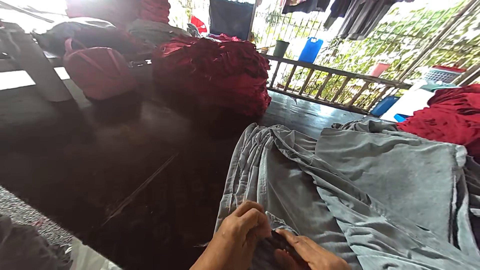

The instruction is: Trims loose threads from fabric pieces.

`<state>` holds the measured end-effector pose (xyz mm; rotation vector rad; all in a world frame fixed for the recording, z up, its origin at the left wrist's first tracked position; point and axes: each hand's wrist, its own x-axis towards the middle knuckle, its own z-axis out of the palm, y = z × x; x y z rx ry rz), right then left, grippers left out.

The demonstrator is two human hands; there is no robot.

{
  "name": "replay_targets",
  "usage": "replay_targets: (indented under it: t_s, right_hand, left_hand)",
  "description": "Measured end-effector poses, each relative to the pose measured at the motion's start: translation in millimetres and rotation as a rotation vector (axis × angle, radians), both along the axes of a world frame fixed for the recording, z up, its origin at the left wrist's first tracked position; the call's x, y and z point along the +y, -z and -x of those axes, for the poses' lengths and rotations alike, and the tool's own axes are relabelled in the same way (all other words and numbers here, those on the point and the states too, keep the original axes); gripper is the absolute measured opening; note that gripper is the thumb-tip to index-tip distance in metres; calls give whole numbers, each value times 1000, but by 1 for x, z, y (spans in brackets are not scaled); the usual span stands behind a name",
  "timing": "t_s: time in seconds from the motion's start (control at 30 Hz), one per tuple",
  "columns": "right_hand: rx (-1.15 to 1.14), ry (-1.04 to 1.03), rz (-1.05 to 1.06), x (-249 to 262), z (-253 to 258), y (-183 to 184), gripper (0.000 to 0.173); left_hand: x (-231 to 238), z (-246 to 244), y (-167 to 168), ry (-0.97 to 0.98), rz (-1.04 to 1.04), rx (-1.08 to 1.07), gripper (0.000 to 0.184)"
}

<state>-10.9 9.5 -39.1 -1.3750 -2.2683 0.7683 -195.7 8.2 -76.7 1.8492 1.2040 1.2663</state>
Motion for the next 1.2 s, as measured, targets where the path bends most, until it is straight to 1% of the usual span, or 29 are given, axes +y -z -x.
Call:
replay_targets:
  t_s: [0.13,0.23,0.33,0.53,0.87,1.0,1.2]
  right_hand:
    - [36,-22,62,4,-7,1,34]
    - [50,42,9,-1,-8,3,34]
    - [35,129,-67,-12,-2,3,34]
    - [-7,166,-170,-25,11,0,31]
    - [19,220,-151,-26,17,-3,32]
    - [15,230,-154,-25,16,-5,32]
    - [-22,225,-295,-29,18,1,27]
  left_hand:
    - [1,-1,0,-38,14,35,16]
    - [0,-1,-1,-77,56,39,18]
    - [0,-1,-3,-72,94,28,18]
    - [0,-3,-5,-67,52,47,20]
    - [-5,-7,-15,-47,39,51,19]
    - [-10,-12,-20,-76,33,95,16]
    - [-17,-20,-14,-134,-8,77,14]
